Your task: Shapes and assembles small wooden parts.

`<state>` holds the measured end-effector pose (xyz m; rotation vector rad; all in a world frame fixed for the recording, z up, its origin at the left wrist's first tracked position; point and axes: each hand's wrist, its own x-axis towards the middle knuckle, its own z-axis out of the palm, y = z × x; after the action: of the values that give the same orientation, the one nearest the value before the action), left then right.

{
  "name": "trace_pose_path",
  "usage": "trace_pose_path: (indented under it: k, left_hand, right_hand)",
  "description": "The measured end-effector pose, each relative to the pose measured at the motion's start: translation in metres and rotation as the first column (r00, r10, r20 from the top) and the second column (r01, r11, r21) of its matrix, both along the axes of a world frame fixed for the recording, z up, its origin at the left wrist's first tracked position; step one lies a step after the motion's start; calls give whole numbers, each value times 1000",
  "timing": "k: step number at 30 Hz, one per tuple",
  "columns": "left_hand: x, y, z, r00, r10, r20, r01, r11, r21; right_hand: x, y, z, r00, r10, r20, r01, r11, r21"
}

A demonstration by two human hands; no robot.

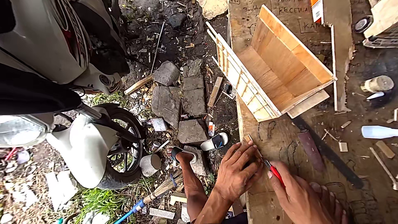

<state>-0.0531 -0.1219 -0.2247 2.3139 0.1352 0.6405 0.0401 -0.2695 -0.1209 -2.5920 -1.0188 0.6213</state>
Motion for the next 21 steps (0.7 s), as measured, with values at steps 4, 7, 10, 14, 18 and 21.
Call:
trace_pose_path:
  k: [4, 7, 10, 14, 18, 21]
  left_hand:
    - [0, 0, -1, 1000, 3, 5, -3, 1000, 11]
    - [0, 1, 0, 1000, 4, 3, -4, 1000, 15]
    - [0, 0, 0, 1000, 7, 6, -7, 1000, 7]
    - [1, -1, 0, 1000, 13, -10, -13, 1000, 16]
    - [2, 0, 1, 1000, 10, -15, -10, 999, 38]
    - [2, -1, 2, 1000, 21, -23, -21, 999, 41]
  right_hand:
    - [0, 1, -1, 1000, 8, 6, -8, 1000, -1]
    - [1, 2, -1, 1000, 12, -1, -12, 1000, 3]
    - [0, 1, -3, 999, 14, 34, -15, 1000, 23]
    - [-2, 1, -3, 996, 21, 91, -22, 1000, 16]
    - [-3, 0, -1, 995, 23, 100, -25, 999, 21]
    - [-4, -1, 0, 994, 35, 107, -36, 999, 11]
